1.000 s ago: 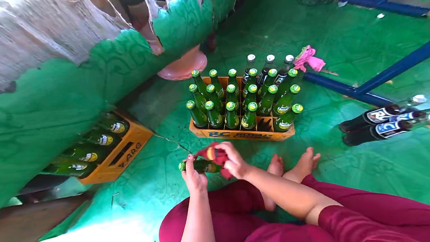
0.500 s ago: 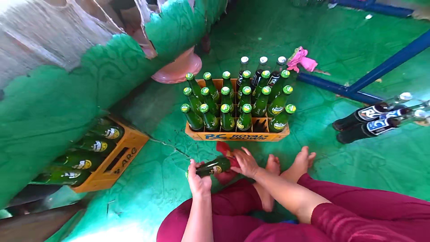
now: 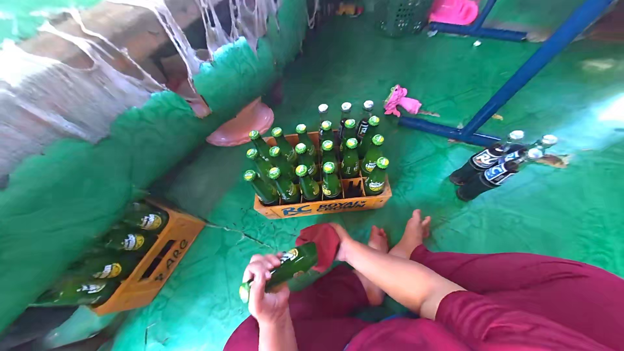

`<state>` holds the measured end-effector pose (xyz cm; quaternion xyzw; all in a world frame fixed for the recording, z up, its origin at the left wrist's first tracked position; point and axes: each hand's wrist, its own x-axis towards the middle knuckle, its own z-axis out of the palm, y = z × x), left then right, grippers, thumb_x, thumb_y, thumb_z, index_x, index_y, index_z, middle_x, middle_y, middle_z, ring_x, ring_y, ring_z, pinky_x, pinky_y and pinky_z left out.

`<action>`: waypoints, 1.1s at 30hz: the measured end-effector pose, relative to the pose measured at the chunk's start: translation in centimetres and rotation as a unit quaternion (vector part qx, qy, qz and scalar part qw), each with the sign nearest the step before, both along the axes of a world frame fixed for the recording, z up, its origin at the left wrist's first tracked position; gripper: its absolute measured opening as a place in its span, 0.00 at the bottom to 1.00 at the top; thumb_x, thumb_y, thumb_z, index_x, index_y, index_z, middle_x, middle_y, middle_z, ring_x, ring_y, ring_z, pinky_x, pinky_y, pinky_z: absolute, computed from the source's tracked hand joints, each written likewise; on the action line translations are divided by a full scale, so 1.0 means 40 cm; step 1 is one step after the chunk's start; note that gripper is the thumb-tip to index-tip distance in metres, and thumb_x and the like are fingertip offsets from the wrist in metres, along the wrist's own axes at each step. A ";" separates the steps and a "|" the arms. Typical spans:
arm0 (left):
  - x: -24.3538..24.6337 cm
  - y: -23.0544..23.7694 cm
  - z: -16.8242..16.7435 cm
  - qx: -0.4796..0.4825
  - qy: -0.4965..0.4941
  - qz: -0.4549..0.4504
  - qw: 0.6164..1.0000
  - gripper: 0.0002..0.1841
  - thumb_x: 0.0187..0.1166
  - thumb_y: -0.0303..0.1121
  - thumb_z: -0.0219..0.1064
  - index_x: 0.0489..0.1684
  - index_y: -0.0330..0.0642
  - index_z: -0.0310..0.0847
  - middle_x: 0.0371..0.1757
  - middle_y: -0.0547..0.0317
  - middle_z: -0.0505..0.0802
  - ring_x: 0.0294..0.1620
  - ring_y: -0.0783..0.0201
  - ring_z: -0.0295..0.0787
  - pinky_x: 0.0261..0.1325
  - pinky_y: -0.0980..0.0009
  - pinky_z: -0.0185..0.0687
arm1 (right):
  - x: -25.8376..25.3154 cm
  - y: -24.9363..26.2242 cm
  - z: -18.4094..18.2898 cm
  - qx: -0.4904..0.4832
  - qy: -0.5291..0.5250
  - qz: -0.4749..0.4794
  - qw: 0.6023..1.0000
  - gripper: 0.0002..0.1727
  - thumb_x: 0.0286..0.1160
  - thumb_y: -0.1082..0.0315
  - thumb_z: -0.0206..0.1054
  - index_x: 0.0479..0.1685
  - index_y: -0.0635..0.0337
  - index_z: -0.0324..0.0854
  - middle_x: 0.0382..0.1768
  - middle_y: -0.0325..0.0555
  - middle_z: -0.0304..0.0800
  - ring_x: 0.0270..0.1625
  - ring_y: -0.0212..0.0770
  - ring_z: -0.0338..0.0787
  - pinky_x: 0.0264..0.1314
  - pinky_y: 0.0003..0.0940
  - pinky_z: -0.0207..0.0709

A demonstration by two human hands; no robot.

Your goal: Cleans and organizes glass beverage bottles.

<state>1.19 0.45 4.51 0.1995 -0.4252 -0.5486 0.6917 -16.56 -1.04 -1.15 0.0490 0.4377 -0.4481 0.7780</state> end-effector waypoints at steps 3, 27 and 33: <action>-0.010 0.013 0.062 -0.109 -0.011 -0.054 0.993 0.10 0.79 0.44 0.68 0.28 0.57 0.90 0.33 0.73 0.91 0.40 0.71 0.90 0.59 0.69 0.86 | -0.031 0.029 0.024 -0.305 -0.051 0.101 0.946 0.21 0.91 0.60 0.45 0.54 0.59 0.84 0.45 0.42 0.94 0.49 0.34 0.92 0.56 0.34 0.86; -0.318 0.090 0.045 -0.227 -0.481 0.005 0.847 0.45 0.70 0.65 0.70 0.70 0.31 0.67 0.81 0.20 0.64 0.86 0.43 0.61 0.81 0.48 0.63 | -0.405 0.240 0.328 -0.417 0.670 0.091 0.607 0.28 0.56 0.63 0.83 0.57 0.71 0.87 0.56 0.61 0.92 0.58 0.54 0.92 0.64 0.53 0.82; -0.125 0.157 -0.090 -0.001 -0.679 0.076 0.730 0.33 0.69 0.40 0.78 0.68 0.23 0.77 0.75 0.13 0.73 0.74 0.11 0.66 0.61 0.14 0.60 | -0.604 0.180 0.343 -0.251 0.771 -0.055 0.583 0.28 0.62 0.62 0.84 0.61 0.69 0.85 0.55 0.65 0.91 0.58 0.61 0.91 0.62 0.65 0.80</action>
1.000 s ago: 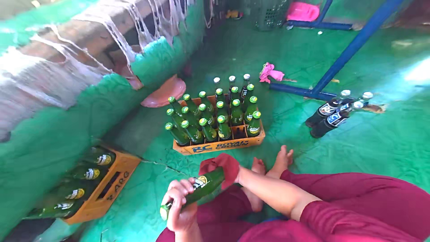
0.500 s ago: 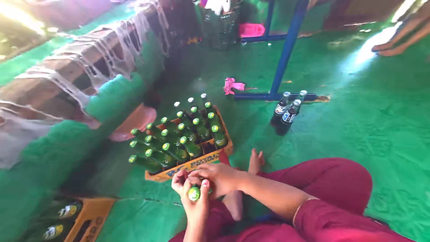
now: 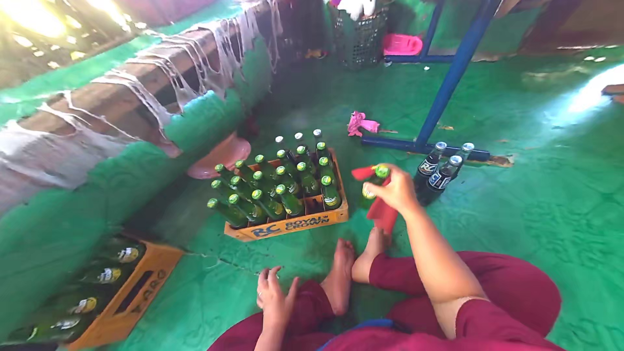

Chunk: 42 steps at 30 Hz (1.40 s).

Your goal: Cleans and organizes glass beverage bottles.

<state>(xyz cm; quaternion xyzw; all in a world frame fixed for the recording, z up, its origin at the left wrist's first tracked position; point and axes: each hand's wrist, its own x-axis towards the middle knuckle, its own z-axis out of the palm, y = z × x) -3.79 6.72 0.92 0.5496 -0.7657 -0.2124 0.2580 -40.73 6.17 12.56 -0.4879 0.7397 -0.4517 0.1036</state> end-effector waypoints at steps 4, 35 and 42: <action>0.034 0.019 -0.061 0.082 -0.095 0.042 0.991 0.30 0.71 0.35 0.77 0.71 0.28 0.78 0.76 0.18 0.74 0.76 0.17 0.70 0.66 0.21 0.65 | -0.139 -0.088 -0.035 0.022 0.028 -0.082 0.996 0.31 0.66 0.59 0.82 0.66 0.70 0.82 0.61 0.69 0.88 0.64 0.68 0.88 0.67 0.69 0.75; -0.002 -0.039 -0.049 0.196 -0.135 0.017 0.971 0.22 0.82 0.38 0.68 0.70 0.35 0.81 0.81 0.32 0.75 0.83 0.33 0.68 0.78 0.34 0.64 | 0.296 -0.198 -0.040 -0.137 0.044 0.137 0.980 0.25 0.59 0.67 0.83 0.55 0.74 0.87 0.51 0.64 0.92 0.48 0.57 0.94 0.50 0.53 0.88; -0.007 -0.042 -0.050 0.201 -0.141 0.016 0.969 0.21 0.82 0.38 0.68 0.69 0.36 0.82 0.80 0.33 0.76 0.82 0.33 0.69 0.78 0.35 0.64 | 0.304 -0.231 -0.059 0.133 -0.001 0.123 0.983 0.31 0.77 0.57 0.73 0.73 0.69 0.78 0.68 0.64 0.85 0.63 0.59 0.90 0.68 0.54 0.80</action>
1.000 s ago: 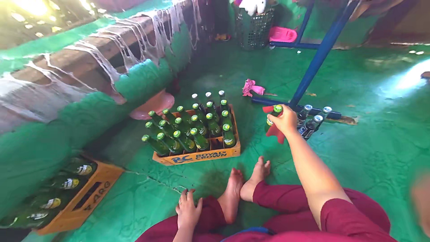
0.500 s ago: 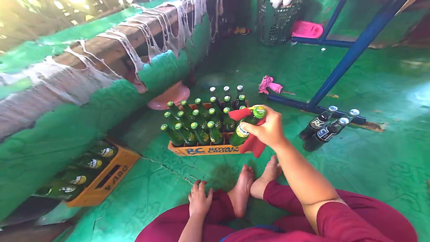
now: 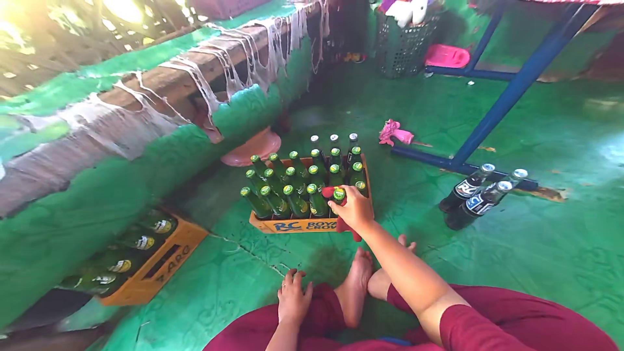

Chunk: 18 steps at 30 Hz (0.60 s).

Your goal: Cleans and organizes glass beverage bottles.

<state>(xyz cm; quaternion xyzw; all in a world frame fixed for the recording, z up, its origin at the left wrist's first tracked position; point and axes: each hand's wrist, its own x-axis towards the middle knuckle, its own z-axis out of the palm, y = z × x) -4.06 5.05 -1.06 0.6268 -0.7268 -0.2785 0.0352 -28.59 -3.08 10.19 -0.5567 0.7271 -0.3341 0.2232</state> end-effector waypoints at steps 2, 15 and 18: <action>-0.001 -0.001 0.000 0.008 -0.007 0.000 1.000 0.21 0.83 0.39 0.67 0.70 0.37 0.82 0.81 0.35 0.76 0.83 0.34 0.69 0.79 0.35 0.64 | 0.002 -0.002 0.005 0.027 -0.004 0.003 1.000 0.32 0.79 0.55 0.72 0.76 0.69 0.76 0.70 0.64 0.83 0.65 0.59 0.89 0.69 0.53 0.79; 0.000 0.002 -0.005 0.002 -0.015 -0.009 1.000 0.20 0.82 0.39 0.67 0.67 0.36 0.83 0.80 0.35 0.77 0.82 0.34 0.70 0.78 0.36 0.65 | -0.143 0.111 -0.024 -0.302 -0.470 -0.187 0.808 0.21 0.89 0.65 0.38 0.63 0.65 0.74 0.42 0.44 0.88 0.42 0.35 0.89 0.50 0.38 0.86; -0.005 0.006 -0.001 0.007 -0.019 -0.019 1.000 0.20 0.83 0.39 0.66 0.68 0.37 0.83 0.80 0.35 0.77 0.82 0.34 0.70 0.78 0.36 0.64 | -0.193 0.133 -0.017 -0.438 -0.576 -0.159 0.672 0.24 0.82 0.63 0.32 0.56 0.49 0.77 0.39 0.36 0.93 0.42 0.37 0.94 0.45 0.41 0.89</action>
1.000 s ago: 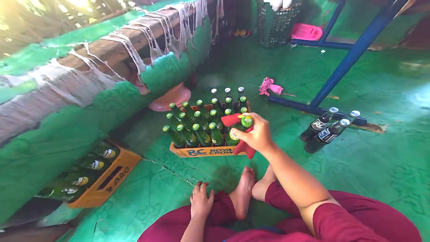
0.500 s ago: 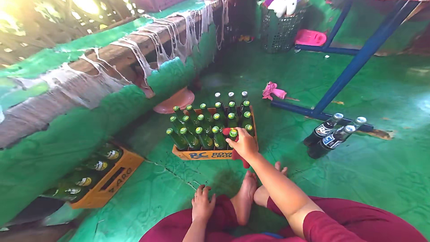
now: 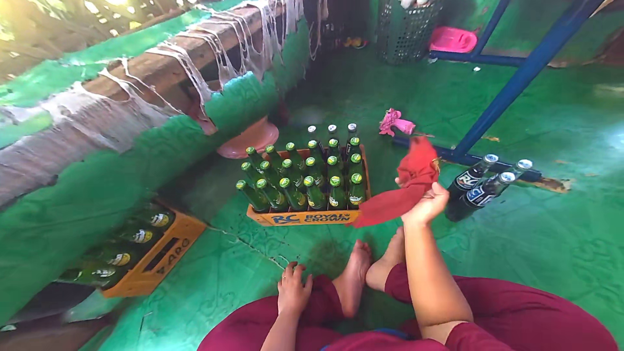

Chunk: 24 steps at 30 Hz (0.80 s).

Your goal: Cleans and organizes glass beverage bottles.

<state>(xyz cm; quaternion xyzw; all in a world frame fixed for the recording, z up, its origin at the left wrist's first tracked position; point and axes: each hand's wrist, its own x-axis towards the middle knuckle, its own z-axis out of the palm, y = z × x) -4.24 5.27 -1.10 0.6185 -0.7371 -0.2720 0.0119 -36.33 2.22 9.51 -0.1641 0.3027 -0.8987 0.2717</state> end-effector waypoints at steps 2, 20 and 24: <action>-0.003 0.001 0.002 -0.004 0.005 -0.003 1.000 0.20 0.83 0.38 0.66 0.67 0.36 0.84 0.80 0.34 0.77 0.82 0.34 0.70 0.78 0.36 0.64 | 0.003 0.007 0.013 -0.012 0.057 0.030 0.998 0.28 0.65 0.71 0.43 0.68 0.48 0.70 0.48 0.36 0.91 0.49 0.36 0.92 0.50 0.40 0.88; 0.022 -0.017 -0.031 -0.041 0.105 0.010 0.994 0.16 0.81 0.35 0.67 0.57 0.32 0.87 0.70 0.34 0.85 0.76 0.35 0.77 0.75 0.36 0.69 | 0.150 -0.401 0.121 0.525 0.670 0.217 0.479 0.26 0.71 0.65 0.76 0.64 0.73 0.79 0.64 0.69 0.85 0.71 0.65 0.84 0.70 0.65 0.76; 0.024 -0.025 -0.038 -0.056 0.147 0.019 0.987 0.16 0.80 0.34 0.68 0.56 0.30 0.87 0.69 0.32 0.85 0.75 0.33 0.78 0.73 0.34 0.69 | 0.128 -0.327 0.186 0.463 0.694 0.127 0.537 0.22 0.76 0.60 0.72 0.58 0.72 0.83 0.57 0.68 0.88 0.62 0.67 0.88 0.61 0.66 0.78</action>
